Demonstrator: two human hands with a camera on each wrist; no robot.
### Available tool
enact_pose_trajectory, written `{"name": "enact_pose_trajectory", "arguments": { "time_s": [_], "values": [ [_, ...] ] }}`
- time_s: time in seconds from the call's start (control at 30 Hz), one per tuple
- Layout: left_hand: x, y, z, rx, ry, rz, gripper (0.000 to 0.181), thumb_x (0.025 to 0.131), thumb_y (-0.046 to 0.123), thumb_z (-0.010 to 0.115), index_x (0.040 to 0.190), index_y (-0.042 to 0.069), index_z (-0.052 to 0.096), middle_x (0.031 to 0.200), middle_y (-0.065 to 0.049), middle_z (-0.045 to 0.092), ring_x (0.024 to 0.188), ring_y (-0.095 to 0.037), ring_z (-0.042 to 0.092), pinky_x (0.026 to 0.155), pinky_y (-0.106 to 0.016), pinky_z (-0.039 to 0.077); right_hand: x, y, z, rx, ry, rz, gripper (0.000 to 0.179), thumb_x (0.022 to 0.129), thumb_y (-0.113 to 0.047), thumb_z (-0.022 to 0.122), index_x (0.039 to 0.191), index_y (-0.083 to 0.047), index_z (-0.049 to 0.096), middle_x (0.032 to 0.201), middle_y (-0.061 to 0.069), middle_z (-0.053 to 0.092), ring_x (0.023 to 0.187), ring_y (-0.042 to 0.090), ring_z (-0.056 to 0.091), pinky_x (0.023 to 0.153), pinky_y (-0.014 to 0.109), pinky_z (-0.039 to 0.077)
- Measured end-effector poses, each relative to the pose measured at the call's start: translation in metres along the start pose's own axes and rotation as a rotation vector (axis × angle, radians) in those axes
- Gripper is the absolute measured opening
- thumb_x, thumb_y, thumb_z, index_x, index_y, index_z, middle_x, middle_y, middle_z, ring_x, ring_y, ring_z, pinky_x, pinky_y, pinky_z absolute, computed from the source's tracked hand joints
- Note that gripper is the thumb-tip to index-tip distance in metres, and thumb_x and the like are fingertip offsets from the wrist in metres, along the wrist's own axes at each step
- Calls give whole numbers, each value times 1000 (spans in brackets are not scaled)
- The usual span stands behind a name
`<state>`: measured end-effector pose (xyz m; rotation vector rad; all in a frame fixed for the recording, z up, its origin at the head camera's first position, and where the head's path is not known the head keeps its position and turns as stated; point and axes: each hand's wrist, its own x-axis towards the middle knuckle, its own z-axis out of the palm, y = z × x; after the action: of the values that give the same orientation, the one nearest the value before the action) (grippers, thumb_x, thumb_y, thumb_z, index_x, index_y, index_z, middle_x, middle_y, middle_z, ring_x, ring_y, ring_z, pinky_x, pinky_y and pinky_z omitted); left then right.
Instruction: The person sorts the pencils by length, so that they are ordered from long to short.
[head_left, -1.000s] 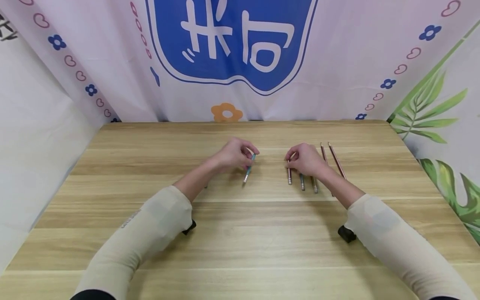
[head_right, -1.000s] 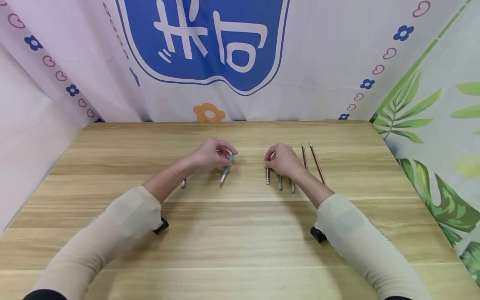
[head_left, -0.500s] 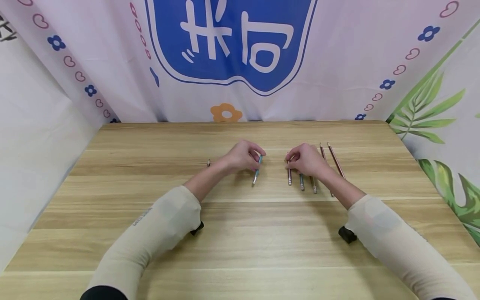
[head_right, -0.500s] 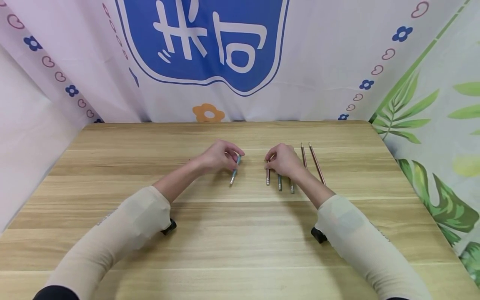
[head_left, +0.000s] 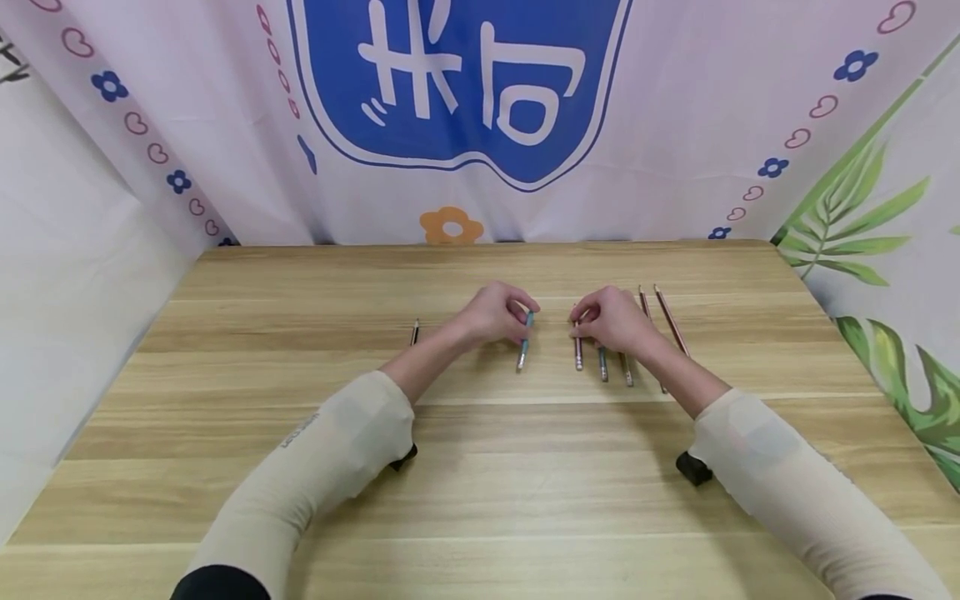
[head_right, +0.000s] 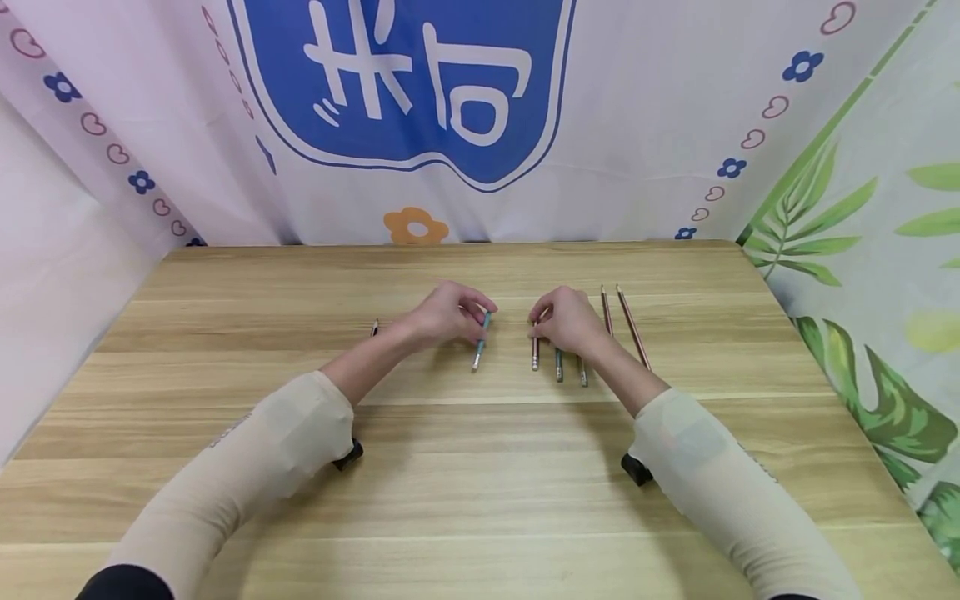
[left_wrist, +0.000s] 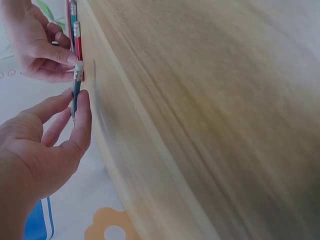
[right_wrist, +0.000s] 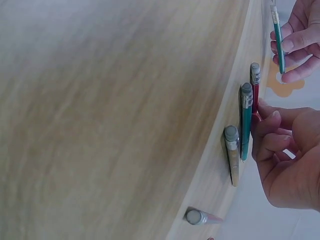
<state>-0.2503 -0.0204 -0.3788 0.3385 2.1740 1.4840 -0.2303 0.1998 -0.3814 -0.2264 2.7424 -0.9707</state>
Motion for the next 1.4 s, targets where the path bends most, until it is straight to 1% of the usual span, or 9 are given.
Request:
{"name": "enact_pose_trajectory", "arguments": {
  "time_s": [0.2, 0.4, 0.63, 0.77, 0.9, 1.07, 1.17, 1.27, 1.4],
  "values": [
    [4, 1, 6, 11, 3, 4, 43, 83, -23, 69, 125, -13, 66, 83, -9, 59, 69, -15, 62, 75, -30, 66, 1, -1, -1, -12, 2, -2, 19, 89, -6, 81, 107, 1, 77, 79, 8, 72, 55, 16, 63, 52, 23, 50],
    [9, 2, 11, 29, 31, 5, 42, 84, -20, 72, 124, -11, 67, 85, -9, 60, 68, -15, 64, 73, -27, 66, 1, -1, -1, -18, -5, 4, 19, 89, -6, 81, 107, 1, 77, 80, 8, 73, 57, 15, 63, 54, 24, 51],
    [14, 1, 18, 49, 40, 7, 42, 85, -18, 73, 125, -10, 68, 94, -16, 66, 72, -18, 67, 72, -26, 66, -1, -2, -1, -7, -12, 8, 20, 90, -6, 80, 108, 2, 76, 83, 8, 73, 59, 16, 63, 54, 24, 52],
    [15, 2, 21, 100, 47, 17, 40, 85, -15, 75, 124, -8, 69, 100, -20, 70, 77, -22, 71, 72, -24, 65, -2, -2, -2, -11, -13, 9, 21, 89, -6, 80, 108, 1, 76, 83, 8, 73, 59, 15, 62, 54, 23, 52],
    [18, 3, 25, 121, 42, 24, 40, 85, -14, 75, 124, -9, 69, 105, -23, 72, 80, -24, 73, 71, -24, 65, 0, -2, -1, -18, -9, 7, 21, 89, -6, 81, 108, 1, 76, 83, 9, 73, 60, 14, 62, 54, 23, 52],
    [22, 5, 32, 157, 14, 34, 36, 85, -15, 75, 120, -12, 69, 103, -25, 72, 70, -20, 70, 67, -23, 65, 0, -2, -1, -26, -2, 2, 21, 90, -5, 80, 109, 2, 76, 85, 10, 74, 60, 13, 62, 55, 23, 53],
    [23, 6, 34, 196, 17, 41, 33, 85, -14, 76, 117, -12, 70, 100, -24, 72, 65, -17, 68, 64, -23, 64, 0, -2, -1, -25, -2, -1, 22, 90, -5, 80, 109, 3, 76, 86, 11, 74, 60, 13, 62, 55, 24, 53],
    [23, 6, 35, 229, 29, 45, 31, 85, -13, 77, 115, -12, 71, 101, -23, 73, 65, -17, 69, 63, -22, 64, 0, -2, -1, -27, -3, -5, 22, 90, -5, 80, 110, 3, 76, 86, 11, 75, 60, 13, 62, 55, 23, 53],
    [24, 7, 37, 268, 51, 49, 28, 86, -11, 77, 113, -11, 72, 104, -23, 73, 68, -21, 73, 63, -21, 63, 0, -1, -1, -27, -3, -2, 22, 90, -5, 80, 110, 3, 76, 86, 11, 75, 60, 12, 61, 55, 23, 52]
  ]
}}
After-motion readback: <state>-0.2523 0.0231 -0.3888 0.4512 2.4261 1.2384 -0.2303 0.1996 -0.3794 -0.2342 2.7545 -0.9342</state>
